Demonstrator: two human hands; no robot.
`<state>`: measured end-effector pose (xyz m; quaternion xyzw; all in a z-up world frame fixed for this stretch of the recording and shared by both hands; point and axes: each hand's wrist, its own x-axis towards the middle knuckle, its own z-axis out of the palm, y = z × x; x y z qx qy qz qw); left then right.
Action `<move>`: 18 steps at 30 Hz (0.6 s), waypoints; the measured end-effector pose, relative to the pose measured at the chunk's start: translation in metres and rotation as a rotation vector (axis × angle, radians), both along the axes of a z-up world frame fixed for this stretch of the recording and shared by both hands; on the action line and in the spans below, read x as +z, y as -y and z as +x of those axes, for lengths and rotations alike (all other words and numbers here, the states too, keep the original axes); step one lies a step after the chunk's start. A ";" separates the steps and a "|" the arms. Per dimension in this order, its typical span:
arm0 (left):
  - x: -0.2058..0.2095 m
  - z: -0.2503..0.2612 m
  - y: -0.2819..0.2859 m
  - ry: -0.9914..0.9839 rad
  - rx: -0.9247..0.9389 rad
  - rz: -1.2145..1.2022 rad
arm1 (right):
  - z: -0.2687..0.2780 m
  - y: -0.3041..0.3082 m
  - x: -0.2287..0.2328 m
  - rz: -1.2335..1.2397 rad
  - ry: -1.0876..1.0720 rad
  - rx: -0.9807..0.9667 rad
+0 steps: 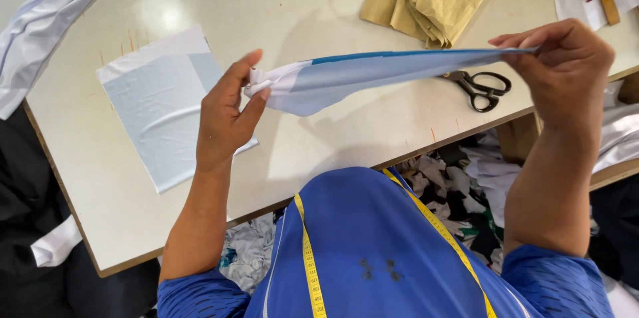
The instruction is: The person folds a blue and white fabric, places a brown paper pattern on it, and cuts the fabric along the pattern's edge using scissors. They then trim the remaining fabric into strips and separate the layers.
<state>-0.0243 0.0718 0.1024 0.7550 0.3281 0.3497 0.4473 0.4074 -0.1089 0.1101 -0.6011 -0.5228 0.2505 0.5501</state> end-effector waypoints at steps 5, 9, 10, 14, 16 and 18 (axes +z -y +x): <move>-0.012 -0.009 0.006 0.046 -0.097 -0.090 | 0.021 0.005 -0.009 -0.096 0.105 -0.140; -0.018 -0.018 0.013 0.106 -0.155 -0.177 | 0.021 0.004 -0.017 -0.084 -0.124 -0.118; -0.019 -0.020 0.015 0.085 -0.129 -0.218 | 0.022 0.004 -0.020 -0.078 -0.190 -0.103; -0.031 -0.025 0.018 0.088 -0.137 -0.202 | 0.013 0.001 -0.021 -0.058 -0.330 -0.123; -0.028 -0.023 0.020 0.121 -0.116 -0.297 | 0.012 0.001 -0.023 -0.035 -0.336 -0.074; -0.018 -0.022 0.024 0.110 -0.118 -0.277 | 0.012 0.002 -0.024 -0.025 -0.347 -0.075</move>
